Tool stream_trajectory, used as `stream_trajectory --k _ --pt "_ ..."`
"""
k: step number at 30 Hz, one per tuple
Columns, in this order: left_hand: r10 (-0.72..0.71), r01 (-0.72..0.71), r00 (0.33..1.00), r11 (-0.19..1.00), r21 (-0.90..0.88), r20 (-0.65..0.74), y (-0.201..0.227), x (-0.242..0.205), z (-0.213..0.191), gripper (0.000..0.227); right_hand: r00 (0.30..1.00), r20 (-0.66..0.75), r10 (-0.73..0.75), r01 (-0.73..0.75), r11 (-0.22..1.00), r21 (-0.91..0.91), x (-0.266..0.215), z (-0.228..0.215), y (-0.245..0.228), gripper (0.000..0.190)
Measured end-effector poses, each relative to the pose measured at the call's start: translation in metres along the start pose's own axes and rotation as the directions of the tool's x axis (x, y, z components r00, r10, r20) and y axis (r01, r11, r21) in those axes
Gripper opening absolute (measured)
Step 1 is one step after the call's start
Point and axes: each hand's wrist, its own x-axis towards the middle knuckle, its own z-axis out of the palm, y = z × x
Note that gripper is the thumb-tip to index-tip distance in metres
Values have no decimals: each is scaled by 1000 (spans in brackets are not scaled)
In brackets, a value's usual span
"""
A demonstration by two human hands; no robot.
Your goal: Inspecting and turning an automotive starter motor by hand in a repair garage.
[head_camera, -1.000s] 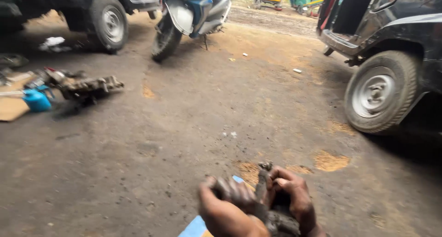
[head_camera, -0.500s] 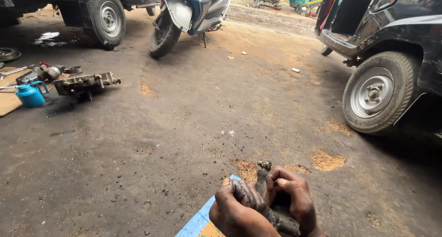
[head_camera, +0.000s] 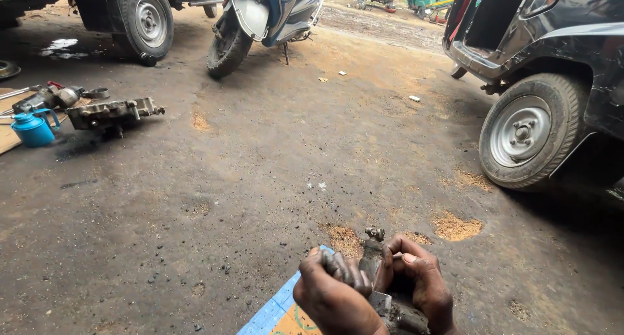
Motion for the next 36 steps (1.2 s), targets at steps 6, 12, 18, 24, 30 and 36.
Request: stream_trajectory --k 6,12,18,24,30,36 --pt "47 -47 999 999 8 -24 4 -10 11 46 999 17 -36 37 996 -78 2 -1 -3 39" --pt "-74 71 996 996 -52 -44 8 -10 24 45 998 50 -34 40 990 -132 7 -17 5 40" --pt "-275 253 956 948 -192 -98 29 -3 27 43 997 -12 -76 74 992 -101 15 -43 9 40" --pt "-611 548 791 727 -414 -27 47 3 17 43 993 -108 -40 38 999 -29 13 -28 12 42" --pt "-342 343 922 939 23 180 43 24 32 47 993 67 -100 96 994 60 14 -4 42 45" --pt "-313 115 862 887 447 400 21 32 24 49 976 -213 33 -10 994 106 16 40 22 57"
